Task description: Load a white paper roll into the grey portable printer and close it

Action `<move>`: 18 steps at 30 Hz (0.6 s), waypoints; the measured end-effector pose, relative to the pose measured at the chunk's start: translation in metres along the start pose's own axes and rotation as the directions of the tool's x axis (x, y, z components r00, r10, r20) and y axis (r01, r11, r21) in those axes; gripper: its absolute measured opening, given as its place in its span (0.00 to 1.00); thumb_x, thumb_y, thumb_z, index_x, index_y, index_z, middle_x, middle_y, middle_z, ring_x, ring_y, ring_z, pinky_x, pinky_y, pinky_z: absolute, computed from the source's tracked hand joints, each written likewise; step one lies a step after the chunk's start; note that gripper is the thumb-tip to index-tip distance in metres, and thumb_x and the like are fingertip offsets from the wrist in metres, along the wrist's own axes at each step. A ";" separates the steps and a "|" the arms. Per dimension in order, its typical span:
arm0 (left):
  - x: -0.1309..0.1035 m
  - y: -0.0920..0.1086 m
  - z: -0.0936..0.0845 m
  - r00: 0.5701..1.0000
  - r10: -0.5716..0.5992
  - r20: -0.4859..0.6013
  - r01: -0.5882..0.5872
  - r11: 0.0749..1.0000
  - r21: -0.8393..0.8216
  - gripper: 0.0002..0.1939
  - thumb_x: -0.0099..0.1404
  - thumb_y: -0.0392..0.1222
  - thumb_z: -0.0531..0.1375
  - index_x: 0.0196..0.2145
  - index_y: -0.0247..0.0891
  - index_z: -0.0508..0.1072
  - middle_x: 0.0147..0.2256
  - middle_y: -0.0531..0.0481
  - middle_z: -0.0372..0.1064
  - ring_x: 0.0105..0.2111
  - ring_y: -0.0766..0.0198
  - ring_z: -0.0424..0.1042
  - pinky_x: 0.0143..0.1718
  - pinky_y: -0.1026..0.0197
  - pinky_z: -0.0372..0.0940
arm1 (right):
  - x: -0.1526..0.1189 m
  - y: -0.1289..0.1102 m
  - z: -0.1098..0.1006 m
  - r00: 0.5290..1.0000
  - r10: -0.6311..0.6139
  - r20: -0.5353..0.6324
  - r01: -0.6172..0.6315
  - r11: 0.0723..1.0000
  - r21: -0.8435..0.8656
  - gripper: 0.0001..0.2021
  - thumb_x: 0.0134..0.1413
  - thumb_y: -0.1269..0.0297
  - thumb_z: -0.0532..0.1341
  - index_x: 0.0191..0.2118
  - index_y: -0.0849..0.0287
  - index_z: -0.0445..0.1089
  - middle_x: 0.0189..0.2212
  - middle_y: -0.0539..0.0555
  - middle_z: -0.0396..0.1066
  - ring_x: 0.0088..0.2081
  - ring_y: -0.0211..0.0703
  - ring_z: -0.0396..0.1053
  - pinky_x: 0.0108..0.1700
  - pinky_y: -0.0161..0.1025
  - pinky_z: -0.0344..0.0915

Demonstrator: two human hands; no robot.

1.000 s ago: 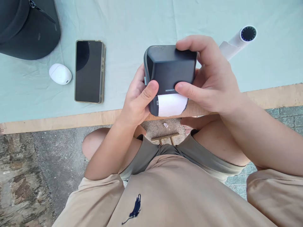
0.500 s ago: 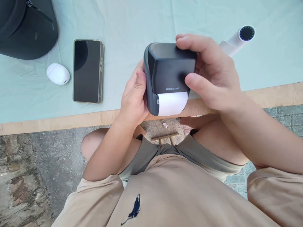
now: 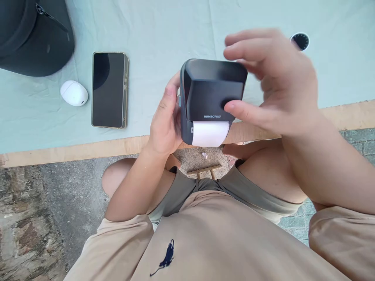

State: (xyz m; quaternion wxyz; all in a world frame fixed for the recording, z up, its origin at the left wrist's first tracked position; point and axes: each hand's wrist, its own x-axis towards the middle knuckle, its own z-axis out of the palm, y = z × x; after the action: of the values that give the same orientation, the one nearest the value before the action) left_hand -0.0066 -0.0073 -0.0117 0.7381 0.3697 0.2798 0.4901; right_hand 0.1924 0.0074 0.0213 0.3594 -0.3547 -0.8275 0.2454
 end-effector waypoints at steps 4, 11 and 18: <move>-0.001 -0.001 -0.001 0.997 -0.006 -0.073 0.015 0.992 0.125 0.16 0.66 0.54 0.52 0.47 0.48 0.69 0.50 0.51 0.69 0.60 0.52 0.61 0.60 0.49 0.60 | 0.006 -0.006 -0.006 0.998 -0.049 0.049 0.056 0.989 -0.138 0.25 0.50 0.51 0.61 0.54 0.51 0.63 0.49 0.53 0.65 0.53 0.48 0.62 0.57 0.48 0.65; 0.000 -0.005 -0.002 0.995 -0.009 -0.097 0.020 0.993 0.120 0.20 0.66 0.58 0.50 0.43 0.45 0.73 0.47 0.50 0.72 0.63 0.50 0.55 0.60 0.47 0.60 | 0.007 -0.008 0.000 0.999 -0.032 0.003 0.031 0.963 -0.269 0.24 0.51 0.49 0.59 0.51 0.56 0.65 0.46 0.57 0.64 0.51 0.48 0.62 0.55 0.47 0.66; 0.001 -0.001 0.000 0.997 0.000 -0.082 0.010 0.992 0.122 0.17 0.67 0.54 0.50 0.49 0.48 0.68 0.50 0.50 0.69 0.61 0.55 0.60 0.58 0.54 0.63 | 0.015 -0.038 -0.010 0.886 0.368 -0.282 -0.420 0.895 -0.152 0.14 0.60 0.51 0.52 0.40 0.54 0.67 0.38 0.51 0.65 0.31 0.36 0.66 0.32 0.40 0.63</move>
State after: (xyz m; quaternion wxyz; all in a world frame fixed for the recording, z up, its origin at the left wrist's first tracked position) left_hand -0.0053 -0.0064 -0.0129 0.7033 0.3933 0.3401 0.4848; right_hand 0.1771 -0.0041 0.0587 0.3620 -0.5795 -0.7078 0.1796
